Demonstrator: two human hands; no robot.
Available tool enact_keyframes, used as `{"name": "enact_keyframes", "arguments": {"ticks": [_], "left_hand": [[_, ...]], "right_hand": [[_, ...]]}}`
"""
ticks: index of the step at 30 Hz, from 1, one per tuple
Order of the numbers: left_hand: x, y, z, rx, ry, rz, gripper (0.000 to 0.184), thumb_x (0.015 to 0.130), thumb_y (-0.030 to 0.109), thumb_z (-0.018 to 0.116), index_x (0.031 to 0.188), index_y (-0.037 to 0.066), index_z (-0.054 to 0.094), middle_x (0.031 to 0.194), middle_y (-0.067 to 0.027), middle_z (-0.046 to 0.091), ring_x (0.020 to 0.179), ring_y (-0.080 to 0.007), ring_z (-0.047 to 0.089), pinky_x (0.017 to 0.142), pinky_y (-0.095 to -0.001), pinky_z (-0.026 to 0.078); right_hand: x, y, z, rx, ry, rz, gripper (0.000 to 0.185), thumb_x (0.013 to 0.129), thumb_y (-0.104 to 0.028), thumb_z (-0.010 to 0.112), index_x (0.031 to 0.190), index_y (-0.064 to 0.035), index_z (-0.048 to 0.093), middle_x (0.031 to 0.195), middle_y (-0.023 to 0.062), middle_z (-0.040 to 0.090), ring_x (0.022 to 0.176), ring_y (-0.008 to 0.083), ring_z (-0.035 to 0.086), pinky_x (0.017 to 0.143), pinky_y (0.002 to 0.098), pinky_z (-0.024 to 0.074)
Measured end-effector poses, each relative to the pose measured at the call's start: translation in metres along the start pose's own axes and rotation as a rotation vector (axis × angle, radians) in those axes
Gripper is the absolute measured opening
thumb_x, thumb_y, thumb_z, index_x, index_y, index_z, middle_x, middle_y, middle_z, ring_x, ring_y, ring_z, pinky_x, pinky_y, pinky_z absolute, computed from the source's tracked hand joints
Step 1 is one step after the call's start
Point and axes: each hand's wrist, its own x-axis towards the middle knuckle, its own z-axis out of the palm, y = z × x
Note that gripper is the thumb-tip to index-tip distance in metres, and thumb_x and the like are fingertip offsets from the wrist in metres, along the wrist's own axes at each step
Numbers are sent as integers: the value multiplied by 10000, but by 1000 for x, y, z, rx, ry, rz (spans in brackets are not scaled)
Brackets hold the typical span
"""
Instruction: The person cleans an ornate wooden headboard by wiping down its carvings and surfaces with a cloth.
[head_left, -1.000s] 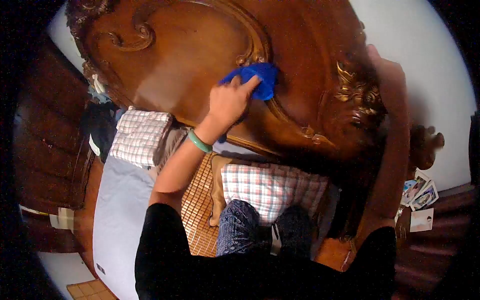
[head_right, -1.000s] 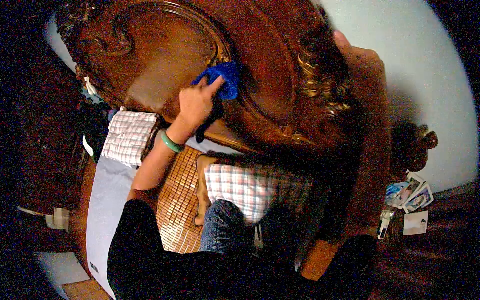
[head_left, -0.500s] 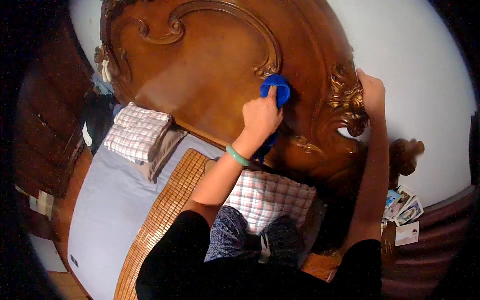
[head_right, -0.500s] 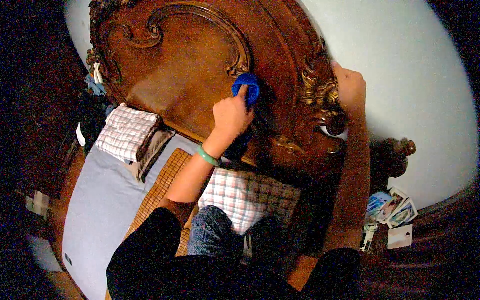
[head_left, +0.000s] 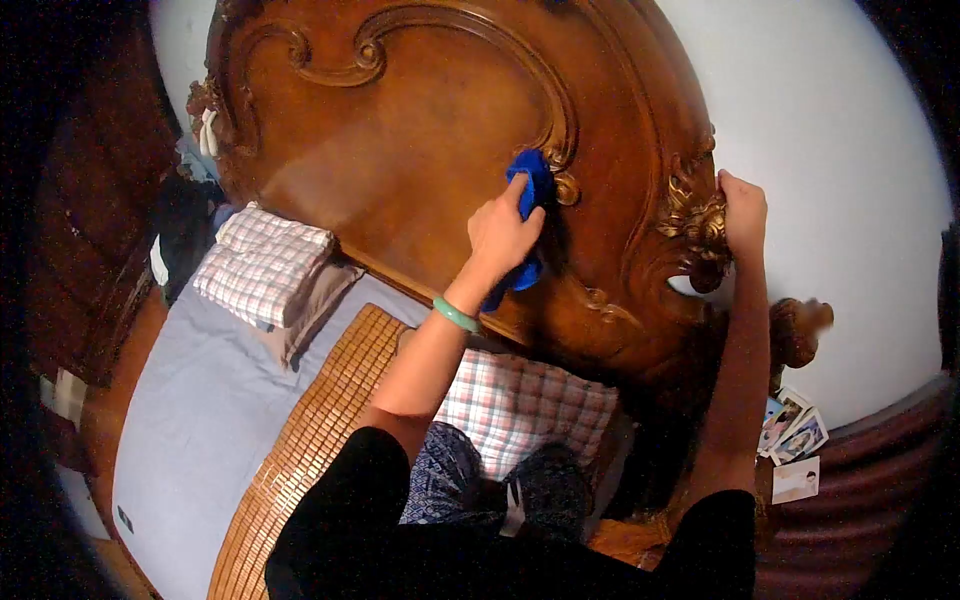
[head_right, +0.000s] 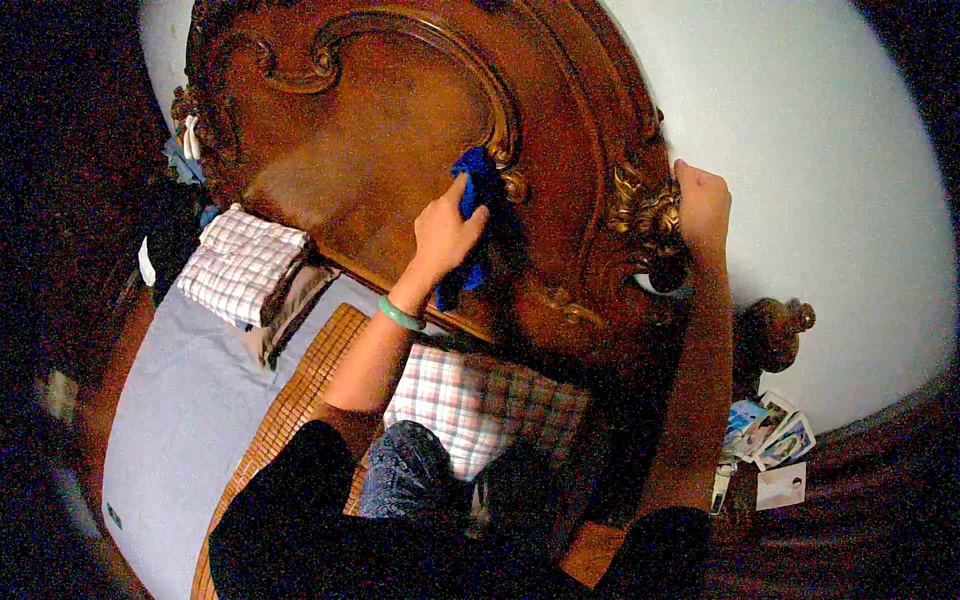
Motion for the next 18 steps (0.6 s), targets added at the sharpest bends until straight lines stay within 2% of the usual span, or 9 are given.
{"name": "enact_keyframes", "arguments": {"ticks": [1, 3, 5, 9, 12, 14, 15, 17, 18], "left_hand": [[-1, 6, -3, 16, -13, -46, 535, 762, 335, 610, 1238, 116, 501, 833, -229, 636, 802, -397, 610, 726, -485, 474], [-1, 18, -11, 28, -25, -94, 530, 768, 336, 602, 1240, 117, 502, 857, -231, 639, 827, -399, 610, 746, -483, 474], [0, 26, -19, 29, 5, -157, 447, 769, 282, 581, 1181, 114, 538, 844, -214, 644, 802, -386, 617, 722, -464, 485], [6, 33, -22, -36, 13, -209, 423, 776, 283, 564, 1151, 87, 561, 878, -233, 638, 849, -387, 612, 758, -463, 478], [8, 33, -27, -96, 0, -241, 414, 776, 291, 555, 1106, 42, 580, 899, -249, 629, 892, -395, 600, 790, -460, 466], [8, 22, -28, -119, -250, -262, 395, 765, 291, 564, 1034, 3, 594, 911, -255, 622, 901, -404, 591, 793, -460, 457], [4, 16, -22, -122, -248, -255, 395, 765, 291, 564, 1034, 3, 594, 911, -255, 622, 901, -404, 591, 793, -460, 457], [-15, 1, -4, -516, -42, -234, 378, 757, 296, 574, 978, -10, 600, 883, -251, 624, 873, -413, 589, 782, -466, 454], [-21, 2, 0, -483, 103, -166, 360, 751, 283, 584, 967, -5, 598, 864, -244, 627, 851, -416, 589, 768, -472, 454]], "right_hand": [[-1, -1, -1, -6, 1, -3, 376, 883, -255, 501, 699, 73, 510, 595, 18, 495, 605, 102, 415, 582, 298, 373], [-4, -5, -3, -24, -4, -42, 405, 859, -302, 528, 743, 81, 589, 639, 123, 604, 599, 166, 519, 616, 358, 420], [-4, -5, -1, 9, 7, -29, 397, 855, -299, 531, 763, 79, 606, 650, 116, 615, 607, 166, 533, 618, 350, 424], [5, 10, 0, 51, -19, 14, 379, 844, -291, 538, 826, 72, 644, 683, 121, 641, 636, 178, 574, 636, 330, 438], [6, 13, 0, 23, 1, -41, 366, 840, -282, 532, 834, 63, 651, 694, 127, 649, 637, 185, 579, 641, 324, 441], [3, 8, -1, -3, 5, -62, 363, 839, -277, 528, 826, 64, 651, 688, 122, 647, 633, 185, 577, 638, 324, 440], [3, 6, -3, -26, 7, -83, 360, 839, -271, 524, 817, 65, 650, 682, 118, 646, 630, 185, 575, 634, 324, 438], [5, 8, -4, -18, 4, -79, 351, 838, -262, 519, 819, 65, 645, 679, 125, 641, 628, 185, 572, 631, 327, 435], [6, 9, -4, -11, -2, -74, 343, 837, -253, 514, 820, 65, 640, 676, 131, 636, 627, 186, 570, 629, 331, 432]]}}
